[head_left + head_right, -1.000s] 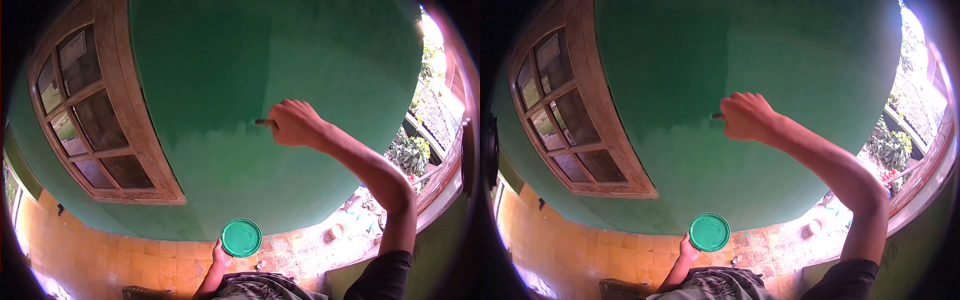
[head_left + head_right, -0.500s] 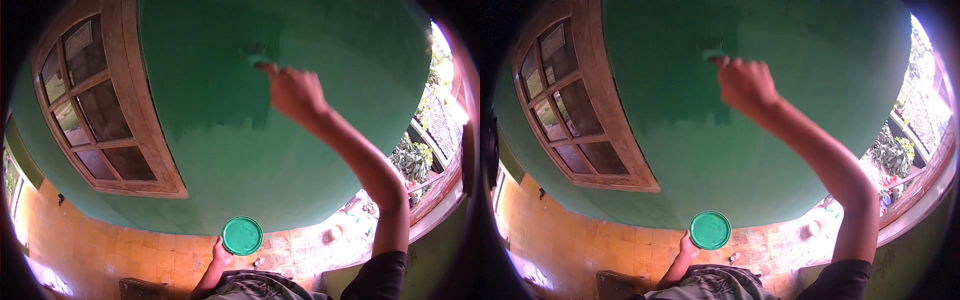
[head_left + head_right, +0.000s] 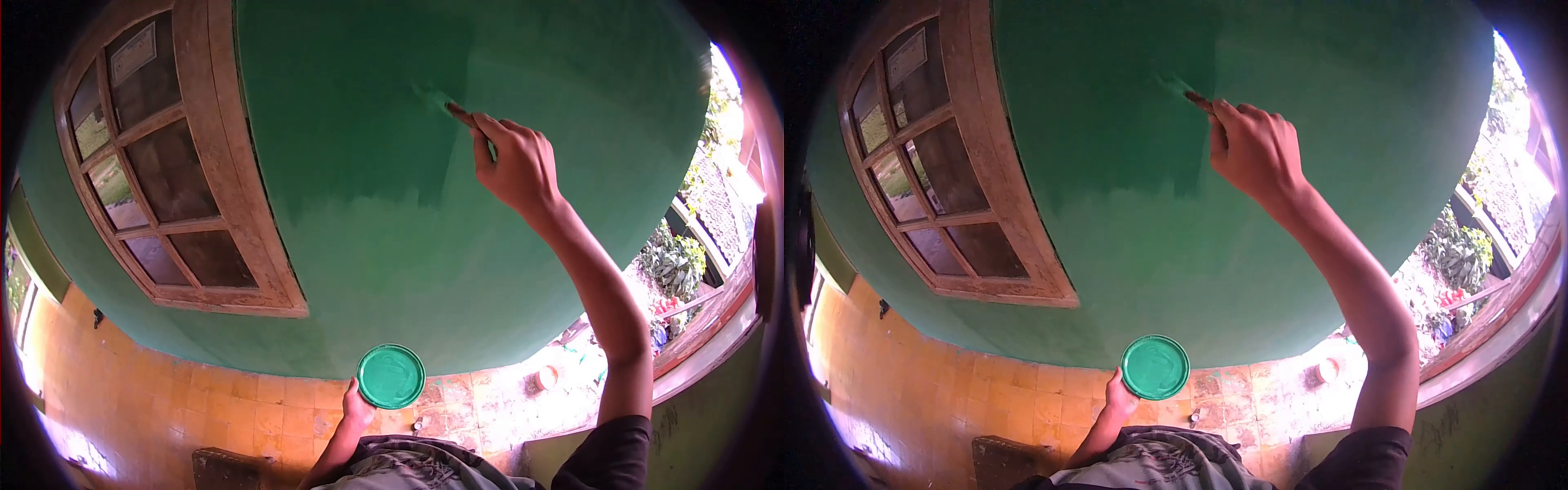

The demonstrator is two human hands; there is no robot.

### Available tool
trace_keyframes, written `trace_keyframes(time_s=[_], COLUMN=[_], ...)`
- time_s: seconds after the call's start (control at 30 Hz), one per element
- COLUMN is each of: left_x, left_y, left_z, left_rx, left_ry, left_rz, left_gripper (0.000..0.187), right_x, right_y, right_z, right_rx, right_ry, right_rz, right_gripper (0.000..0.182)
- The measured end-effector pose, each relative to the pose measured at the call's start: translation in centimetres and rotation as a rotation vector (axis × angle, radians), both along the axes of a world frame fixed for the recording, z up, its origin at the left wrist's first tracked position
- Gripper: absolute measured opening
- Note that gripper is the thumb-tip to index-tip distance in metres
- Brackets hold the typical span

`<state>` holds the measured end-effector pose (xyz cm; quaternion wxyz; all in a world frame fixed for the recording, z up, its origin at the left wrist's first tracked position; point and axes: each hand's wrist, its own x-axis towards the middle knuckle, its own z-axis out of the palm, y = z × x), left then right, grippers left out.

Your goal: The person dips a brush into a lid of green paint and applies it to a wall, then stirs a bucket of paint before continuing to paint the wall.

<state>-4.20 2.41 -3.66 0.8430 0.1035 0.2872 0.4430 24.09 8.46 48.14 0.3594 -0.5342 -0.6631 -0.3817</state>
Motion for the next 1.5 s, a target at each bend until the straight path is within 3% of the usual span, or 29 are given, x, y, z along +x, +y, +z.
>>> trace_keyframes(time_s=[0.03, 0.13, 0.2, 0.3, 0.37, 0.4, 0.47, 0.6, 0.7, 0.8, 0.87, 0.93, 1.07, 1.2, 1.3, 1.43, 1.5], left_x=[0.1, 0.0, 0.0, -0.3, -0.4, -0.5, -0.3, -0.7, -1.0, -1.1, -1.1, -1.1, -1.3, -1.1, -0.7, -0.3, -0.2], left_y=[-0.1, -0.1, -0.1, -0.1, -0.1, 0.1, 0.2, 0.3, 0.3, 0.3, 0.2, 0.4, 0.2, 0.2, 0.2, 0.3, 0.1], left_z=[0.0, 0.3, 0.3, 0.9, 1.0, 1.0, 1.0, 1.1, 0.8, 0.6, 0.5, 0.3, 0.9, 0.7, 1.6, 2.2, 2.8], left_rx=[0.001, -0.004, 0.004, 0.027, 0.032, 0.011, -0.015, -0.006, 0.002, 0.000, -0.002, 0.006, 0.003, 0.007, -0.016, 0.010, -0.015], left_ry=[-0.010, -0.015, -0.002, 0.004, 0.001, 0.010, 0.019, 0.055, 0.030, 0.009, 0.013, 0.040, 0.017, 0.066, 0.094, 0.063, 0.066], left_rz=[-0.003, -0.021, -0.021, -0.017, -0.011, -0.006, -0.003, -0.023, -0.029, -0.042, -0.053, -0.046, -0.043, -0.039, -0.041, -0.046, -0.058], left_gripper=[0.049, 0.049, 0.049, 0.049, 0.049, 0.048, 0.048, 0.054, 0.052, 0.050, 0.050, 0.050, 0.050, 0.055, 0.055, 0.055, 0.056], right_x=[-0.2, -0.8, -0.7, -0.6, -0.8, -0.7, -0.4, 0.5, -1.0, -1.0, -0.4, 1.1, 1.9, 3.5, 3.4, 3.0, 3.2], right_y=[-0.2, 0.3, 1.6, 1.1, 0.0, 0.0, 0.4, 0.7, -0.7, -0.3, 0.4, 0.9, -1.6, -3.6, -3.3, -3.7, -3.1], right_z=[-0.8, -6.3, -11.9, -16.1, -15.4, -14.7, -12.4, -7.5, -7.0, -10.2, -11.4, -11.0, -4.3, 2.5, 3.1, 3.4, 3.3], right_rx=[0.071, 0.007, -0.320, -0.407, -0.740, -0.735, -0.431, -0.286, -0.127, -0.307, -0.415, -0.303, -0.067, 0.129, 0.018, 0.052, 0.134], right_ry=[-0.050, -0.109, -0.160, -0.159, 0.033, 0.033, 0.053, 0.076, 0.129, 0.106, 0.099, 0.143, 0.249, 0.110, 0.128, 0.098, 0.188], right_rz=[0.016, -0.042, -0.235, -0.160, 0.063, 0.062, 0.007, -0.064, -0.031, 0.139, 0.032, -0.015, 0.003, -0.061, -0.124, -0.057, 0.155], right_gripper=[0.026, 0.032, 0.036, 0.023, 0.021, 0.021, 0.015, 0.013, 0.012, 0.013, 0.012, 0.011, 0.008, 0.008, 0.016, 0.022, 0.025])
